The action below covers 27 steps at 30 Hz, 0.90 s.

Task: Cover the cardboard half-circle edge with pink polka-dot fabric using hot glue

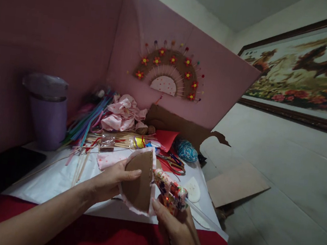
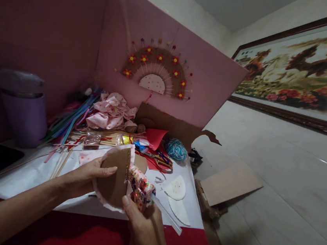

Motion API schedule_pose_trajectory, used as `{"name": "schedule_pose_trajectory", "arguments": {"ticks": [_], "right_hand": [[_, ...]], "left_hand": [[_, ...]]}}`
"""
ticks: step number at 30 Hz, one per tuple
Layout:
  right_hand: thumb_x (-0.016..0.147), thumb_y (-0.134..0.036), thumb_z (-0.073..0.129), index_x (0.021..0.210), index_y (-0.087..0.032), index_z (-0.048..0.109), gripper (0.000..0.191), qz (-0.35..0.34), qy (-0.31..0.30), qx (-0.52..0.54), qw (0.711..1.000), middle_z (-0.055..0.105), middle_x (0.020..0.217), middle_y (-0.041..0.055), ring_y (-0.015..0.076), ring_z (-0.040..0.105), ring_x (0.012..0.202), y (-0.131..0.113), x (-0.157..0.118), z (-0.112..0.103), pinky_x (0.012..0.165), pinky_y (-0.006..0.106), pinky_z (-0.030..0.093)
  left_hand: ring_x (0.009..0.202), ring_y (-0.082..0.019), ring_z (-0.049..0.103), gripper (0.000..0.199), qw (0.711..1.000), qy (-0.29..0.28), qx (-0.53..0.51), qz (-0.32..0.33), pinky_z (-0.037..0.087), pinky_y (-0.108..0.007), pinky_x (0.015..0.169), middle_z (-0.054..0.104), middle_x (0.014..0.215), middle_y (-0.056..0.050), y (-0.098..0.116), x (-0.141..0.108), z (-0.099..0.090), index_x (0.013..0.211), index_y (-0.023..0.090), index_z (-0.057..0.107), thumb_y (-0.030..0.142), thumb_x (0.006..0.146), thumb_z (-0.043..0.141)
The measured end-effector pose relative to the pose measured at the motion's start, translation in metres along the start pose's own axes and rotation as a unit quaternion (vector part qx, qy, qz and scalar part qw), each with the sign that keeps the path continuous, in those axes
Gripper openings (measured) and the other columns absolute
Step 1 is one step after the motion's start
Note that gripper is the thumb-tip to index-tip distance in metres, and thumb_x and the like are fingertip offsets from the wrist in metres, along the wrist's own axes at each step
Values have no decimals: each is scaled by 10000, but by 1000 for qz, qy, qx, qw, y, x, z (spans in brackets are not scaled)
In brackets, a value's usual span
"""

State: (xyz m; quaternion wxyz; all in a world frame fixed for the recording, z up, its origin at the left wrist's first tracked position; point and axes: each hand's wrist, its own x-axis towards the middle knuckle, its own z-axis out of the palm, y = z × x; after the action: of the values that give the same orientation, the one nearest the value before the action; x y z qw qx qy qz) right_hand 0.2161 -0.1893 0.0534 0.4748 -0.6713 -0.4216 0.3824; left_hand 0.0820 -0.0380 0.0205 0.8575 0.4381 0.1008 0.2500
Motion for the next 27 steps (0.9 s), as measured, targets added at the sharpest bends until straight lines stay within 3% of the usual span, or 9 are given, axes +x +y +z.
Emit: {"name": "schedule_pose_trajectory", "arguments": {"ticks": [10,14,19,23,27], "right_hand": [[831,-540,550,723,-142,613,417,7,-20,-44,999,356,374,-68,71,302,331,5,0,0,340,210,189],[810,-540,580,725,-141,610,409,-5,-6,-28,1000,372,431,-64,76,312,390,5,1,-2,378,214,238],[809,-531,589,819,-147,666,392,-21,-7,-15,1000,409,420,-55,112,400,433,5,3,-3,469,235,364],[751,-577,625,937,-157,692,465,-4,-10,9,1000,441,397,-40,150,466,441,7,1,-1,478,258,404],[693,-588,674,926,-158,710,490,-11,-5,24,1000,462,391,-17,203,543,519,13,-3,-1,512,279,438]], "left_hand": [[827,-192,662,420,1000,4,-7,6,489,-291,736,704,972,-65,0,0,0,1161,235,574,202,762,699],[843,-202,663,454,1000,-17,-14,10,488,-314,761,702,999,-72,-1,0,0,1198,244,555,203,767,693],[856,-207,657,441,1000,6,-1,6,478,-322,772,696,997,-74,0,0,1,1169,227,563,213,753,709],[859,-203,662,436,1000,7,-14,6,481,-331,786,696,1026,-75,1,0,1,1180,239,556,196,769,694],[867,-208,668,514,999,13,-29,13,480,-342,808,698,1044,-65,2,1,1,1231,270,520,187,758,705]]}}
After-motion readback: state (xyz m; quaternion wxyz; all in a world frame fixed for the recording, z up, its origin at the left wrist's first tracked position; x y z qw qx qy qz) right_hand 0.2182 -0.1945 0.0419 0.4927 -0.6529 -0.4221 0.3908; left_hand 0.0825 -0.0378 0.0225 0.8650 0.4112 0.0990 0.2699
